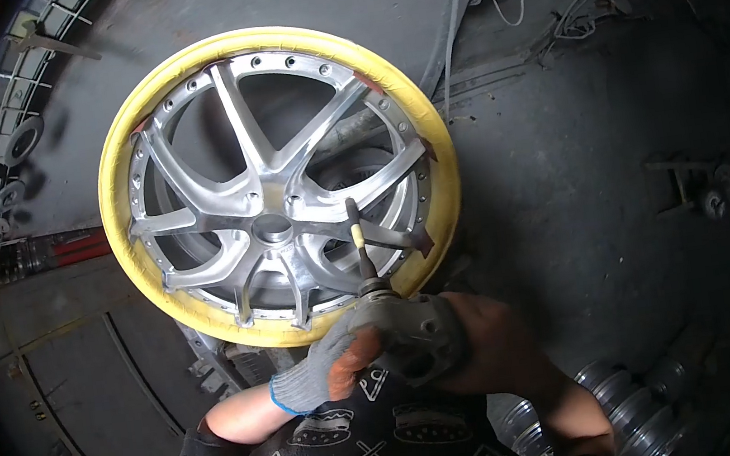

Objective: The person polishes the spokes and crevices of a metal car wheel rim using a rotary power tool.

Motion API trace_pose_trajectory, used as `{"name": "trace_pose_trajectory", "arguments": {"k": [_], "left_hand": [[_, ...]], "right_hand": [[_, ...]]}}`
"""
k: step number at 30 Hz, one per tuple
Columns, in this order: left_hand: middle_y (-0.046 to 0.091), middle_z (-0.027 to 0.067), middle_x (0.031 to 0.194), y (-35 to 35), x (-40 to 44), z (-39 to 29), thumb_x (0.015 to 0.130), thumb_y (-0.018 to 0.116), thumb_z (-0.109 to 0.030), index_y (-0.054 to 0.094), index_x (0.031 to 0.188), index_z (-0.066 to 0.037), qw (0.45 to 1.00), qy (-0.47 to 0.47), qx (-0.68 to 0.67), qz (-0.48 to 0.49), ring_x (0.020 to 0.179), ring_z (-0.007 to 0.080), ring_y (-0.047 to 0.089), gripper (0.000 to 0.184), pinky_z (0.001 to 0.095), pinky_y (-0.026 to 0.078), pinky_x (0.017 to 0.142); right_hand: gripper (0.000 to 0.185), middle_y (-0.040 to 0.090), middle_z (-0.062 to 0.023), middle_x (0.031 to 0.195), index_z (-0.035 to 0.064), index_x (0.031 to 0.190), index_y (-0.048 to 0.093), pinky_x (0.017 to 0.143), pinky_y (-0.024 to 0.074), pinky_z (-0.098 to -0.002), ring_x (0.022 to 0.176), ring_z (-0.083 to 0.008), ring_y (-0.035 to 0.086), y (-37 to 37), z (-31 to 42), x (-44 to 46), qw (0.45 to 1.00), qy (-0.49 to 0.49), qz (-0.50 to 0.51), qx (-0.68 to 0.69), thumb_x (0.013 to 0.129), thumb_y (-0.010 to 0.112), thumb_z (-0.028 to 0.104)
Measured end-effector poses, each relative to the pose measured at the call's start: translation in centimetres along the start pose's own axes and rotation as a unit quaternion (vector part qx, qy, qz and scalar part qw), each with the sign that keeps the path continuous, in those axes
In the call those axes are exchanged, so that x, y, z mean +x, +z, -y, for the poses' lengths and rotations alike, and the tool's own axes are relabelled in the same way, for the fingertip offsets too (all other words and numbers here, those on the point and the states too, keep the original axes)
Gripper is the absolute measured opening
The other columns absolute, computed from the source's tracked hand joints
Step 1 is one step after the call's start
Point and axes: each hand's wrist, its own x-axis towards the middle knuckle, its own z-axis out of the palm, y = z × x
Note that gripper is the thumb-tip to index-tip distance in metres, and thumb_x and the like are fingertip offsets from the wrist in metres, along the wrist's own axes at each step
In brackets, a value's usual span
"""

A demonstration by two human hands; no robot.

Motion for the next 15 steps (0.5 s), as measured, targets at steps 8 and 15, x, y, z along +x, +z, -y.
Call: {"name": "trace_pose_trajectory", "arguments": {"k": [8,15], "left_hand": [[0.042,0.0286,0.145,2.8,-2.1,-1.7,0.107,0.037,-0.016,0.035,0.145,0.011,0.982,0.014,0.156,-0.106,0.133,0.0383,0.047,0.047,0.0507,0.038,0.114],[0.045,0.0257,0.143,3.6,-3.1,-3.1,0.105,0.041,-0.017,0.037,0.144,0.008,0.936,0.022,0.302,-0.182,0.130,0.0343,0.049,0.047,0.0483,0.040,0.111]], "right_hand": [[0.072,0.067,-0.0203,0.099,0.0030,0.117,0.058,0.077,0.0568,-0.0475,0.090,-0.0413,0.069,2.1,0.5,0.3,1.000,0.003,-0.005,0.013,0.062,0.091,0.034],[0.075,0.070,-0.0168,0.099,0.0015,0.116,0.062,0.076,0.0589,-0.0421,0.088,-0.0354,0.073,3.7,1.4,1.4,0.999,0.010,-0.013,0.028,0.058,0.096,0.036]]}}
